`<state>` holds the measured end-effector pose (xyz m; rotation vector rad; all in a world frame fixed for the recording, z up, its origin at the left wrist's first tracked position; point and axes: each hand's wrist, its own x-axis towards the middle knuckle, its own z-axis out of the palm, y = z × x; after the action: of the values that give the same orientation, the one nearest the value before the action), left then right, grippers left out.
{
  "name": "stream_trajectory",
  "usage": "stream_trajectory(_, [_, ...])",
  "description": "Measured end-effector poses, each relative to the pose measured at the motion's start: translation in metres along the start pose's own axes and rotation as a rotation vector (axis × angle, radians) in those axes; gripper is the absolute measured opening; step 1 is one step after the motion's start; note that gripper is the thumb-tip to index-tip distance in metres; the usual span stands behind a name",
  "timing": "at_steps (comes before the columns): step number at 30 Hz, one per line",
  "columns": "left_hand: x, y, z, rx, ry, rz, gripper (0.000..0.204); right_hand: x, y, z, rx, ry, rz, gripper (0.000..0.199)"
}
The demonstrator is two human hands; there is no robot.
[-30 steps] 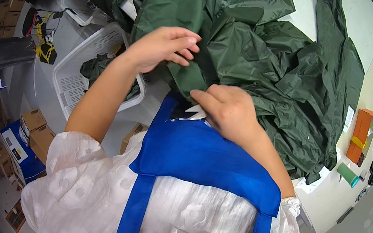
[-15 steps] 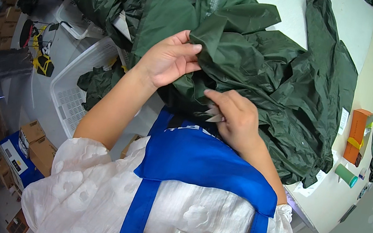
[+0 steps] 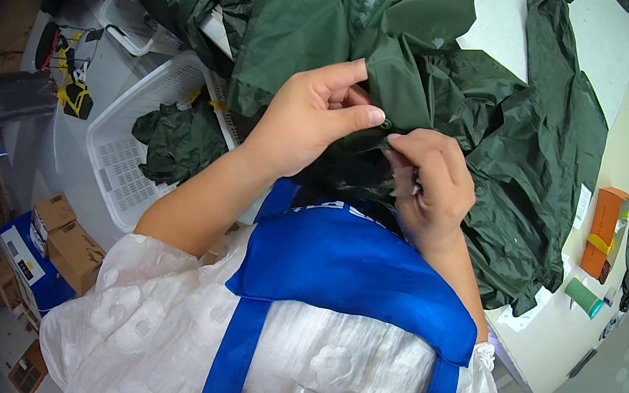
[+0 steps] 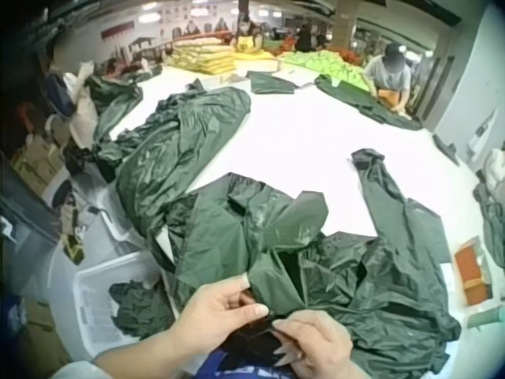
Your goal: The person folds a green jacket on a table, aligns the sleeves, and places it into a white basket. The person then picks up another green jacket, unfolds it, and begins folding it in the same manner.
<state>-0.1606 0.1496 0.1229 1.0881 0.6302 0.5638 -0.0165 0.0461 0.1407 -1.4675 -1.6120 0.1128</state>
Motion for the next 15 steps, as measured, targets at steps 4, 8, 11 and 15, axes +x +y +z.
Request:
stream_trajectory(4, [-0.012,0.002,0.01,0.164,-0.013,0.113,0.039,-0.002,0.002,0.0,0.006,0.057,-0.07,0.02])
stream_trajectory(8, [-0.018,0.003,0.011,0.308,-0.043,0.228,0.034,-0.004,-0.002,-0.003,0.009,0.058,-0.036,0.02])
stream_trajectory(11, [-0.018,0.004,0.01,0.401,-0.067,0.264,0.034,-0.004,-0.004,-0.003,0.034,0.037,-0.006,0.02])
stream_trajectory(15, [-0.02,0.001,0.002,0.308,-0.182,0.167,0.031,-0.005,-0.006,-0.006,0.1,-0.043,0.043,0.02])
